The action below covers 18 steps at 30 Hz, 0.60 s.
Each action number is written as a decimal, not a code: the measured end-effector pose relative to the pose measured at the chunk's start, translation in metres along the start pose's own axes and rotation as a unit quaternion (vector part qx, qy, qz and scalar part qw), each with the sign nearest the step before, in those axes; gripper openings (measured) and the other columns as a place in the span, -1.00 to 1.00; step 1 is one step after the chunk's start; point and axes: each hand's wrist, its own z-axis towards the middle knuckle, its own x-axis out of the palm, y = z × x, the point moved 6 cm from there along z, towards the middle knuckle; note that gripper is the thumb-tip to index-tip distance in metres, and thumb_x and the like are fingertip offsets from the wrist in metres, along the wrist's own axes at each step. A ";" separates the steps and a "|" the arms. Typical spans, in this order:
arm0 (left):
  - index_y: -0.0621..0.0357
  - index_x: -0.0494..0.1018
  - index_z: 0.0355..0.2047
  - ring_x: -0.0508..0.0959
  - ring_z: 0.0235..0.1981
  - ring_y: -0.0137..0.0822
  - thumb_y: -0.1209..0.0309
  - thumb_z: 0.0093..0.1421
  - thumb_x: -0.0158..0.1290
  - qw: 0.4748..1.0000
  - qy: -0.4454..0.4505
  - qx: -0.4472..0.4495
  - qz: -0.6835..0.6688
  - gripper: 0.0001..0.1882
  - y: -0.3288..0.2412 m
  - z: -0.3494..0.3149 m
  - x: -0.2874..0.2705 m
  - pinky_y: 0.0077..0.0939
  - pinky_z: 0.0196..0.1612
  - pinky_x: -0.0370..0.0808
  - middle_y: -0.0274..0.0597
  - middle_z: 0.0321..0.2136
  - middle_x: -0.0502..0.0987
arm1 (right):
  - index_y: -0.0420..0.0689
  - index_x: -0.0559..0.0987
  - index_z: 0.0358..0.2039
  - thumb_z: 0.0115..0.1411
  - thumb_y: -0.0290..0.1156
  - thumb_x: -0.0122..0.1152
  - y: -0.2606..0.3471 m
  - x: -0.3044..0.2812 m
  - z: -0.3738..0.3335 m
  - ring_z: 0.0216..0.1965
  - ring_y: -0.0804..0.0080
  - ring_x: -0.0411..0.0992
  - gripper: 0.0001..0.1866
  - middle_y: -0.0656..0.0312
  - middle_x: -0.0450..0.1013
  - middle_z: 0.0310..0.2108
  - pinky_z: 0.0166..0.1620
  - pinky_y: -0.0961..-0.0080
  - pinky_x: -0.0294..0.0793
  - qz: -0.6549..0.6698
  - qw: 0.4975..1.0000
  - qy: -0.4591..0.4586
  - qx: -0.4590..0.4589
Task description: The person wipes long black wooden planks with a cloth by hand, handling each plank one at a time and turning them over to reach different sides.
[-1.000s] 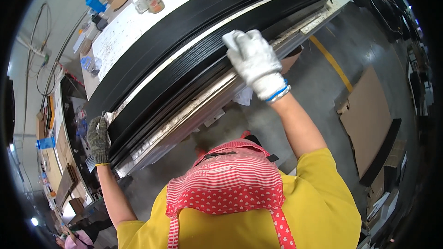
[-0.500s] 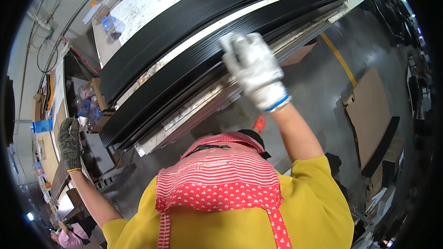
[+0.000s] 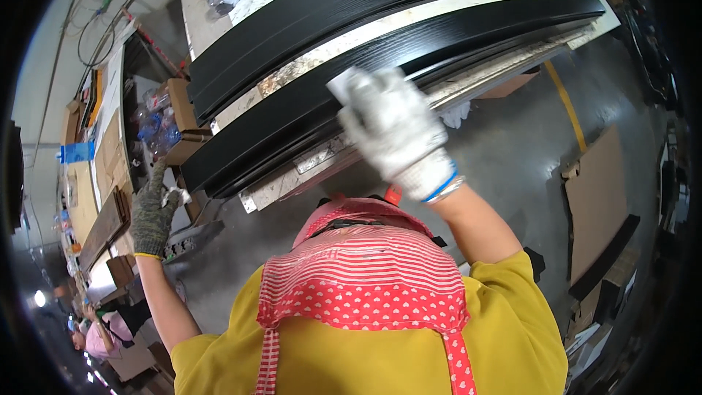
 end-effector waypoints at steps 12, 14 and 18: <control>-0.11 0.30 0.28 0.53 -0.16 0.04 0.29 0.22 0.10 0.979 -0.047 0.196 -0.020 -0.41 -0.018 0.007 0.013 -0.10 -0.05 0.46 0.01 -0.24 0.55 | -0.13 0.48 -0.11 0.06 -0.42 0.31 0.058 0.028 0.000 -0.31 0.10 0.47 -0.64 0.03 0.41 -0.26 -0.28 0.21 0.54 -0.001 1.000 0.002 0.010; -0.10 0.32 0.27 0.53 -0.18 0.04 0.29 0.21 0.12 0.975 -0.038 0.219 -0.017 -0.41 -0.011 0.015 0.020 -0.10 -0.06 0.46 -0.01 -0.21 0.55 | -0.11 0.48 -0.09 0.02 -0.46 0.31 0.110 0.042 0.005 -0.30 0.13 0.47 -0.61 0.07 0.41 -0.26 -0.28 0.24 0.54 0.023 0.999 0.028 -0.034; -0.11 0.34 0.25 0.53 -0.21 -0.02 0.30 0.19 0.13 0.953 -0.066 0.294 -0.025 -0.42 -0.009 0.023 0.019 -0.14 -0.08 0.47 -0.09 -0.26 0.54 | -0.19 0.48 -0.07 -0.02 -0.43 0.39 0.182 0.101 -0.001 -0.31 0.14 0.48 -0.52 0.12 0.43 -0.34 -0.34 0.21 0.53 0.138 0.983 0.115 -0.037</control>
